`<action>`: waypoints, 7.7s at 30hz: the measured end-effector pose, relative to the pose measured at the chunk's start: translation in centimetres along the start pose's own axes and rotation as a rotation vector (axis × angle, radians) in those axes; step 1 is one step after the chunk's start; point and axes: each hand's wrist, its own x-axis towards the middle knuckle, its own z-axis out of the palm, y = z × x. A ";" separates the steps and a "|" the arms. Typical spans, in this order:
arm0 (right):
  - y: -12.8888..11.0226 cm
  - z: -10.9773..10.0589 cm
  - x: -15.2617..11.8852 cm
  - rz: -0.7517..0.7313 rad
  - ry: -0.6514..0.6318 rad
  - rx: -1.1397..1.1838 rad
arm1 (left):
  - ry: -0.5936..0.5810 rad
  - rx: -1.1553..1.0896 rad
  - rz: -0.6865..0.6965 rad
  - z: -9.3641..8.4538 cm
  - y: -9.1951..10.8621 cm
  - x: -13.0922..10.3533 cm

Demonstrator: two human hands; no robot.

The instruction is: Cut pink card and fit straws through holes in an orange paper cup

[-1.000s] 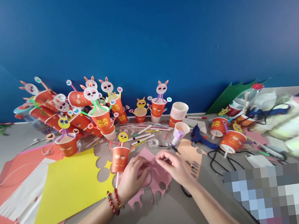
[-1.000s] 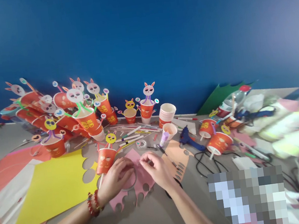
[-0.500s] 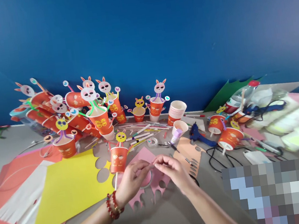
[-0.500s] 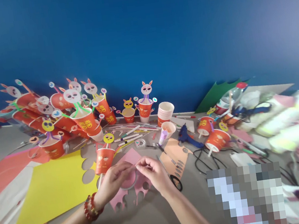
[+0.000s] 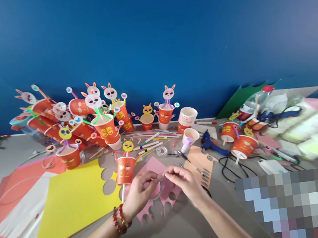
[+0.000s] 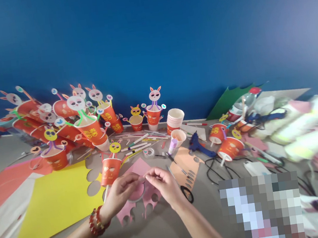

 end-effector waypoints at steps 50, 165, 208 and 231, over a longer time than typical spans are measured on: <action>0.0 1.4 -0.1 -0.086 0.104 -0.142 | -0.046 -0.109 -0.144 0.3 -0.7 0.2; 1.5 1.7 0.1 -0.042 0.106 0.039 | 0.058 -0.266 -0.129 1.0 -1.4 -0.2; 1.4 1.5 -0.7 -0.690 0.130 -0.850 | 0.096 0.345 0.243 0.7 -0.6 -0.8; 1.4 1.2 -0.5 -0.699 0.117 -0.840 | 0.081 0.148 0.110 0.9 -1.0 -0.8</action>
